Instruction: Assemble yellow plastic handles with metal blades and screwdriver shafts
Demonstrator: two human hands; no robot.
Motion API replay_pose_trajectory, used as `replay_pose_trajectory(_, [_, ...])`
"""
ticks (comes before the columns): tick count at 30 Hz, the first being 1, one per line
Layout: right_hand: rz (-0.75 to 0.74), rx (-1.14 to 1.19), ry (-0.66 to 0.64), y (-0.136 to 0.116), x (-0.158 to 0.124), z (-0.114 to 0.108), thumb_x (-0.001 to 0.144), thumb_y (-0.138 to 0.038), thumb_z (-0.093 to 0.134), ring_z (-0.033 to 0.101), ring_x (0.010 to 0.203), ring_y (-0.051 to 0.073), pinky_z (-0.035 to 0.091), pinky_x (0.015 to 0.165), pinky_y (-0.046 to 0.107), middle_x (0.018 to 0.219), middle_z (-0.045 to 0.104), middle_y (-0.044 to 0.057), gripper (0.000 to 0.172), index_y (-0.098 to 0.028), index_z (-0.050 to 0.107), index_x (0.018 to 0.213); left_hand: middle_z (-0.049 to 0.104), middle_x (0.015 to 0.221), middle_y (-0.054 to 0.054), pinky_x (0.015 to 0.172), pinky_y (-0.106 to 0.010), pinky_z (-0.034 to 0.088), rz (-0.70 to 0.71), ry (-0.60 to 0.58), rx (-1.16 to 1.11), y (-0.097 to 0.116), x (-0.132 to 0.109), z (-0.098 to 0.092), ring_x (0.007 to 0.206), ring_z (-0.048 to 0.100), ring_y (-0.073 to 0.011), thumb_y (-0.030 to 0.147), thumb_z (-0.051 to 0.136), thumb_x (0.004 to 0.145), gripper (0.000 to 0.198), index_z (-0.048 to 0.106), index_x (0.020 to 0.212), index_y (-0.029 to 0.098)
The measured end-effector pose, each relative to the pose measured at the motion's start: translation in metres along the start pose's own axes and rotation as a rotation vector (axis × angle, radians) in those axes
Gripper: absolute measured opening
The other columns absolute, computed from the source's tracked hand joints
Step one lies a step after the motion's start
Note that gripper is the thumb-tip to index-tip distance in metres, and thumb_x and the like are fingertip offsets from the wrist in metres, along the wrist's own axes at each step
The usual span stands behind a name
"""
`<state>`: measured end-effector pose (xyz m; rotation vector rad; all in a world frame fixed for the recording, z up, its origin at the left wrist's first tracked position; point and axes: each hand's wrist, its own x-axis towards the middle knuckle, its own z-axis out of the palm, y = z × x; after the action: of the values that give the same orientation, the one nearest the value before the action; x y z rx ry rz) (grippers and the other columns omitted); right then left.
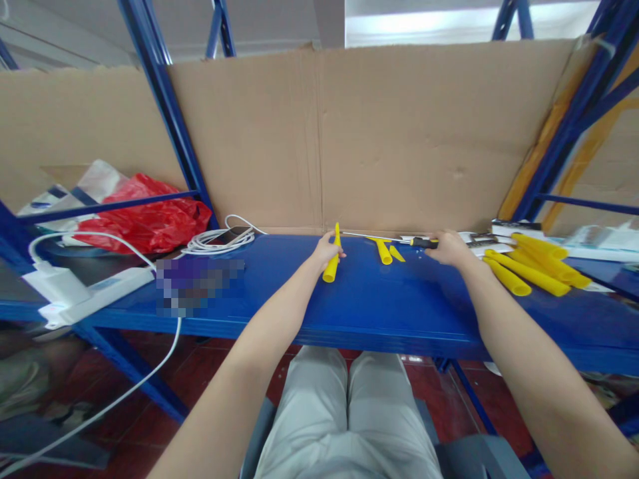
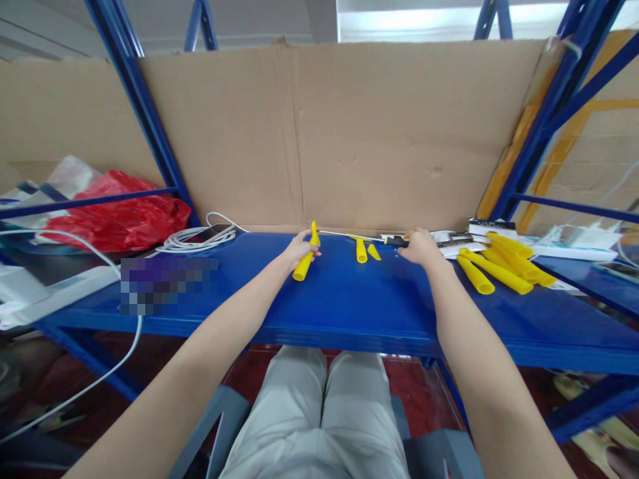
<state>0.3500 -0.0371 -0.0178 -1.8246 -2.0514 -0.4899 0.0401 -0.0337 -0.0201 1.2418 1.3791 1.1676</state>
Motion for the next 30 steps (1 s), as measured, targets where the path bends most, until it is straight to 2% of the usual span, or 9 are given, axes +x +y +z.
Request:
replay_pose_trajectory(6, [0.169, 0.018, -0.041, 0.0017, -0.0019, 0.0017, 0.071, -0.031, 0.069, 0.067, 0.085, 0.028, 0.049, 0.069, 0.032, 0.090, 0.072, 0.013, 0.036, -0.017, 0.066, 0.104, 0.066, 0.085, -0.001, 0.048, -0.017, 0.043, 0.011, -0.042, 0.008, -0.0009, -0.0008, 0.0009, 0.052, 0.061, -0.0076, -0.008, 0.053, 0.079, 0.071, 0.042, 0.142, 0.023])
replay_pose_trajectory(10, [0.117, 0.043, -0.094, -0.0005, -0.0009, 0.0024, 0.070, -0.030, 0.069, 0.068, 0.085, 0.027, 0.049, 0.067, 0.030, 0.088, 0.073, 0.010, 0.032, -0.020, 0.067, 0.100, 0.066, 0.084, -0.001, 0.049, -0.017, 0.044, 0.005, -0.017, 0.006, -0.0024, 0.0031, 0.0000, 0.052, 0.062, -0.0078, -0.008, 0.053, 0.078, 0.072, 0.042, 0.142, 0.024])
replay_pose_trajectory(14, [0.082, 0.074, -0.121, -0.0024, 0.0004, 0.0012, 0.076, -0.030, 0.059, 0.069, 0.090, 0.027, 0.050, 0.071, 0.031, 0.090, 0.074, 0.011, 0.028, -0.018, 0.071, 0.099, 0.066, 0.085, -0.002, 0.047, -0.017, 0.042, 0.008, -0.002, 0.005, -0.0028, 0.0040, -0.0006, 0.050, 0.060, -0.0073, -0.009, 0.052, 0.078, 0.073, 0.040, 0.143, 0.023])
replay_pose_trajectory(17, [0.070, 0.071, -0.089, 0.0000, 0.0011, 0.0008, 0.077, -0.031, 0.057, 0.069, 0.090, 0.028, 0.050, 0.071, 0.032, 0.087, 0.074, 0.010, 0.026, -0.020, 0.073, 0.094, 0.066, 0.090, -0.003, 0.047, -0.017, 0.042, 0.011, -0.007, 0.033, -0.0029, 0.0031, -0.0005, 0.052, 0.061, -0.0080, -0.009, 0.052, 0.078, 0.074, 0.040, 0.144, 0.023])
replay_pose_trajectory(20, [0.060, 0.015, -0.023, 0.0039, 0.0010, 0.0026, 0.072, -0.031, 0.062, 0.068, 0.090, 0.029, 0.050, 0.071, 0.033, 0.087, 0.073, 0.011, 0.022, -0.021, 0.071, 0.089, 0.066, 0.092, -0.004, 0.048, -0.017, 0.043, 0.016, -0.027, 0.066, -0.0034, 0.0023, 0.0001, 0.054, 0.063, -0.0086, -0.008, 0.053, 0.078, 0.075, 0.041, 0.144, 0.024])
replay_pose_trajectory(26, [0.211, 0.010, -0.032, 0.0014, -0.0008, 0.0063, 0.070, -0.037, 0.070, 0.068, 0.083, 0.028, 0.048, 0.065, 0.033, 0.087, 0.071, 0.012, 0.038, -0.019, 0.064, 0.102, 0.066, 0.088, -0.002, 0.047, -0.016, 0.042, 0.034, -0.037, 0.067, -0.0043, 0.0019, 0.0013, 0.051, 0.060, -0.0072, -0.008, 0.052, 0.079, 0.073, 0.041, 0.144, 0.023])
replay_pose_trajectory(30, [0.170, 0.051, -0.086, -0.0023, 0.0001, 0.0052, 0.070, -0.036, 0.068, 0.068, 0.086, 0.029, 0.049, 0.068, 0.033, 0.091, 0.072, 0.012, 0.038, -0.019, 0.066, 0.104, 0.066, 0.089, -0.002, 0.046, -0.016, 0.042, 0.023, -0.029, 0.062, -0.0037, 0.0027, 0.0001, 0.050, 0.060, -0.0070, -0.007, 0.051, 0.079, 0.071, 0.041, 0.143, 0.024])
